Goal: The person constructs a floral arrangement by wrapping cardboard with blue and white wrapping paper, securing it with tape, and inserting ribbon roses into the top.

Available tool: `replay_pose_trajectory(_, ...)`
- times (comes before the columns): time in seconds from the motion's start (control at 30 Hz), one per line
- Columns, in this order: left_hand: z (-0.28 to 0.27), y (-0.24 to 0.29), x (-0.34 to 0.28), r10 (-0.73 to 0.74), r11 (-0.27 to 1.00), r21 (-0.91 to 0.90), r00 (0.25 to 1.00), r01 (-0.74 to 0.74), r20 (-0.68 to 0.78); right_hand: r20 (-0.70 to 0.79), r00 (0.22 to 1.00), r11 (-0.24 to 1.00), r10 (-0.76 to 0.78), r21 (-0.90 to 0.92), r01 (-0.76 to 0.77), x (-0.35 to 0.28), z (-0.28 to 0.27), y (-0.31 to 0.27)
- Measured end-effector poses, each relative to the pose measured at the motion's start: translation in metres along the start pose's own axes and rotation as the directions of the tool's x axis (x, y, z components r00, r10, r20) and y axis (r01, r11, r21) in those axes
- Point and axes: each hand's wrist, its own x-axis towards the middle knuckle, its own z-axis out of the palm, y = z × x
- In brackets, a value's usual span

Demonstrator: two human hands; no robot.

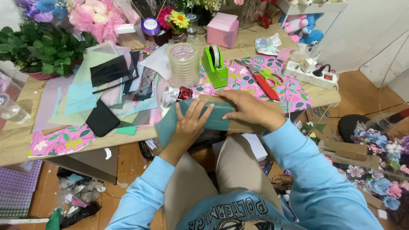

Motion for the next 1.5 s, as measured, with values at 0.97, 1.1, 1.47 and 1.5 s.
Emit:
replay_pose_trajectory(0.97, -0.018, -0.029, 0.053, 0.002, 0.896, -0.290, 0.648, 0.337, 0.761, 0.113, 0.944, 0.789, 0.311, 0.523, -0.322, 0.058, -0.006, 0.110)
replay_pose_trajectory(1.1, -0.022, -0.033, 0.062, 0.031, 0.882, -0.311, 0.614, 0.355, 0.789, -0.287, 0.781, 0.798, 0.554, 0.449, -0.402, 0.121, 0.038, 0.200)
replay_pose_trajectory(1.47, -0.016, -0.043, 0.071, 0.069, 0.836, -0.344, 0.540, 0.428, 0.839, -0.111, 0.669, 0.554, 0.735, 0.667, -0.498, 0.139, 0.022, 0.151)
replay_pose_trajectory(1.5, -0.017, -0.043, 0.073, 0.067, 0.838, -0.335, 0.529, 0.430, 0.846, -0.098, 0.662, 0.543, 0.743, 0.665, -0.512, 0.136, 0.020, 0.145)
